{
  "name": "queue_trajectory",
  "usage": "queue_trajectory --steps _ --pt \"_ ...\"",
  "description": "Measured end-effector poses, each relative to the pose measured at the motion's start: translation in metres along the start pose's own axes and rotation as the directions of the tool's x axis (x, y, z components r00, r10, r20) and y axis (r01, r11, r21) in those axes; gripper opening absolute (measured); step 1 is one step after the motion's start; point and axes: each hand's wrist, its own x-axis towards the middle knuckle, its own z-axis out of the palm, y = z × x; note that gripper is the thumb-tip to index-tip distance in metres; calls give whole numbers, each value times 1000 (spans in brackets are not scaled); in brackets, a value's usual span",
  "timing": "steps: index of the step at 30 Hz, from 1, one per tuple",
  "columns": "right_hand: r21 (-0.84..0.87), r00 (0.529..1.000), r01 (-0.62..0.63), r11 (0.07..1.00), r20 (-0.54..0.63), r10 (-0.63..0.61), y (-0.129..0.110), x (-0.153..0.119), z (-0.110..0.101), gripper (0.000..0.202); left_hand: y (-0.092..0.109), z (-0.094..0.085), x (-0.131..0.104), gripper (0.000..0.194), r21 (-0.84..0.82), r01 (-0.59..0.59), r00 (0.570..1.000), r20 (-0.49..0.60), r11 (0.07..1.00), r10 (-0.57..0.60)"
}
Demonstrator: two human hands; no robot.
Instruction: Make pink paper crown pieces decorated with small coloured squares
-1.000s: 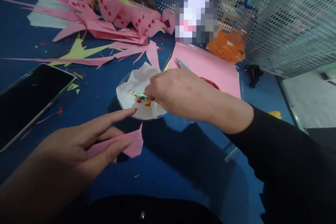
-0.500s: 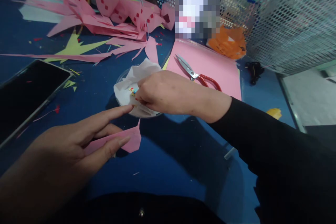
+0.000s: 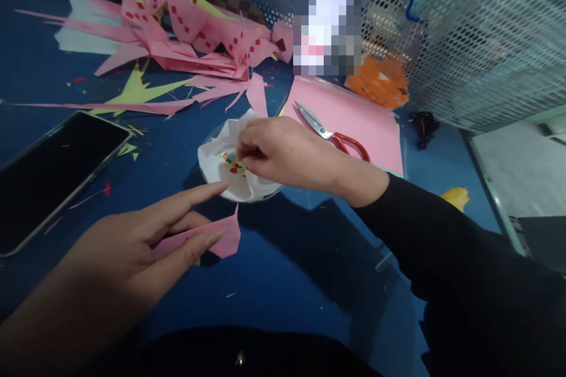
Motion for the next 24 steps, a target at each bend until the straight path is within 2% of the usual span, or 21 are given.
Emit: queue_trajectory --steps 3,6,9,13,17,21,24 --pt "204 987 -106 973 -98 128 -2 -2 -2 10 2 -1 0 49 -42 -25 1000 -19 999 24" --pt "449 971 -150 881 -99 216 -6 -4 -5 7 4 -3 1 48 -77 -51 998 -45 996 48" --pt "602 952 -162 782 -112 283 -11 -7 -11 7 6 -5 2 47 -133 -45 996 -79 990 35" --pt "717 917 -173 676 -134 376 -21 -12 -17 8 12 -6 4 49 -248 -4 998 -69 969 -14" --pt "801 858 -167 574 -168 485 -28 -18 -11 5 18 -7 9 50 -349 33 998 -33 937 -48" --pt "801 765 -206 562 -226 603 -24 -16 4 4 19 -9 14 47 -382 3 998 -62 924 -29" --pt "765 732 -235 600 -267 626 -19 -12 13 8 19 -10 17 42 -365 -35 993 -118 930 -9"
